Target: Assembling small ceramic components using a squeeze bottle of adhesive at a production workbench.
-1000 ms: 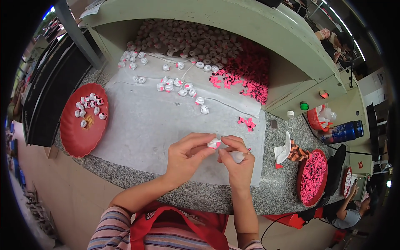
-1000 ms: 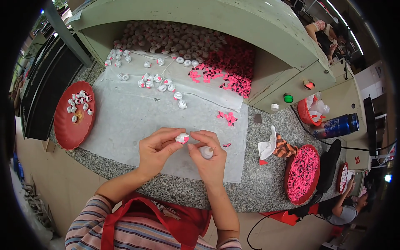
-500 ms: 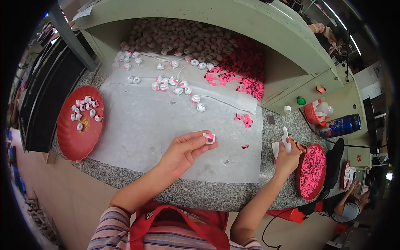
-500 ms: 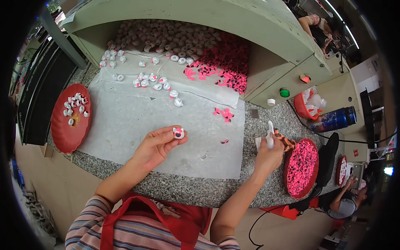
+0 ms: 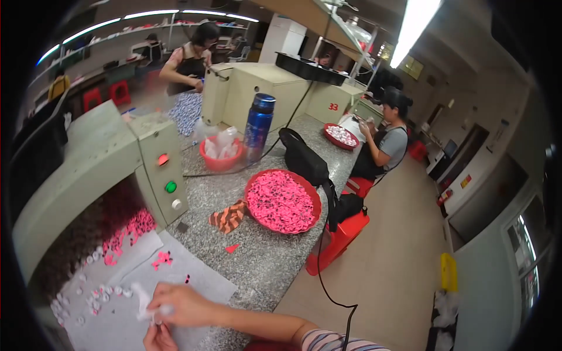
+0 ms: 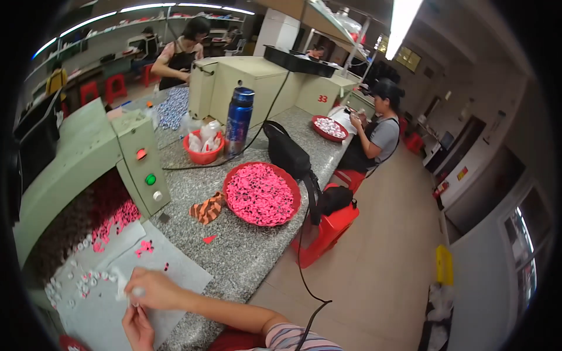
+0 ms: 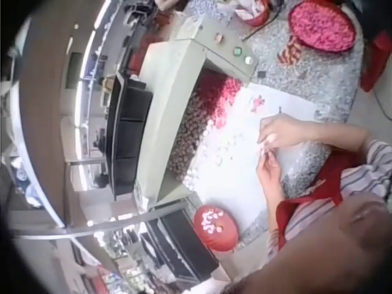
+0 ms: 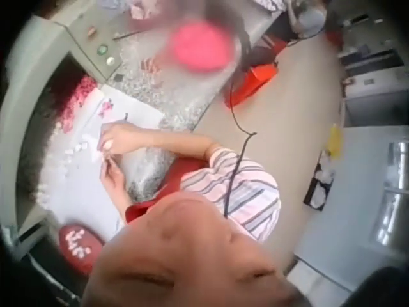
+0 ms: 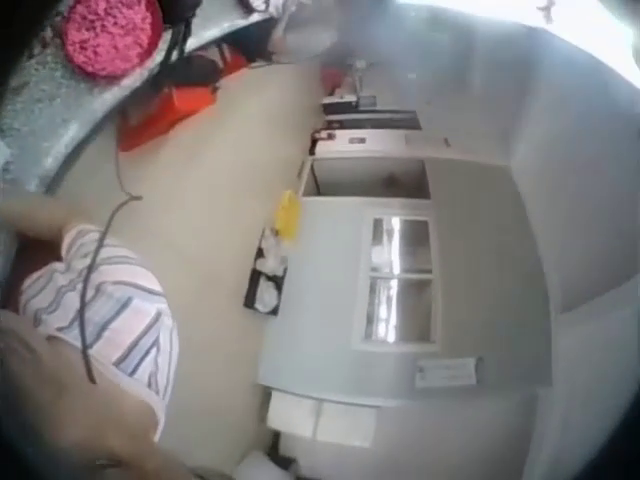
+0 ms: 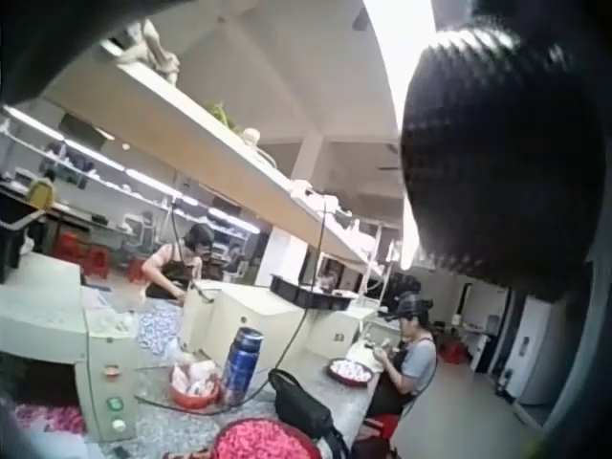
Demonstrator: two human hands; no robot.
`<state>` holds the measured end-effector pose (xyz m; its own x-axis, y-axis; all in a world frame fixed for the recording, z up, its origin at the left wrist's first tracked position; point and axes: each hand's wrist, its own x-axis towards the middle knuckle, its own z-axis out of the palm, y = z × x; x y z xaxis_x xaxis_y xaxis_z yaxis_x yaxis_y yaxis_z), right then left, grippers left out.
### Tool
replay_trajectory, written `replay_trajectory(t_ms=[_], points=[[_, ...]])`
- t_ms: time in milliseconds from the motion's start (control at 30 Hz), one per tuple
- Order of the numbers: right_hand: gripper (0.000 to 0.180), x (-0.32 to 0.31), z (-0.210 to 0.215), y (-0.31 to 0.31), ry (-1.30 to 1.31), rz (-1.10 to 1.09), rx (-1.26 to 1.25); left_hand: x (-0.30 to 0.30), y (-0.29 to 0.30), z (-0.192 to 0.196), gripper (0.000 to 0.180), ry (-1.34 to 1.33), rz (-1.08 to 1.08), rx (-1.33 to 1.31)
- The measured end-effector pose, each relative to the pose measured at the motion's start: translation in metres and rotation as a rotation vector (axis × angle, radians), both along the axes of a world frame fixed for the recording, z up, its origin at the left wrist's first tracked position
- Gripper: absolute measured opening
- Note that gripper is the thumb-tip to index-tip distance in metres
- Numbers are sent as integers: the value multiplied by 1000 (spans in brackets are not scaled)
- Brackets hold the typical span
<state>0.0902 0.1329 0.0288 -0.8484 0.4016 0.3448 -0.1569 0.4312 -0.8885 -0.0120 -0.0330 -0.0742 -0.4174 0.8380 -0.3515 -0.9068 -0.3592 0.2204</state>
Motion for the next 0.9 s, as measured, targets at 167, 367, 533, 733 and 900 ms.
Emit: replay_trajectory(t_ms=[167,367,533,733,900], points=[[21,23,-3,-3,-100,-2,97,11,18,13,27,107,-45,-151],[17,28,8,-5,-7,60,19,0,1,1,29,-55,-203,18],[12,35,9,0,62,143,36,18,0,10,26,194,-121,54],[26,62,9,105,-243,-672,561,19,16,87,16,543,131,47],[34,48,15,108,-312,-567,676,21,34,83,32,524,155,-160]])
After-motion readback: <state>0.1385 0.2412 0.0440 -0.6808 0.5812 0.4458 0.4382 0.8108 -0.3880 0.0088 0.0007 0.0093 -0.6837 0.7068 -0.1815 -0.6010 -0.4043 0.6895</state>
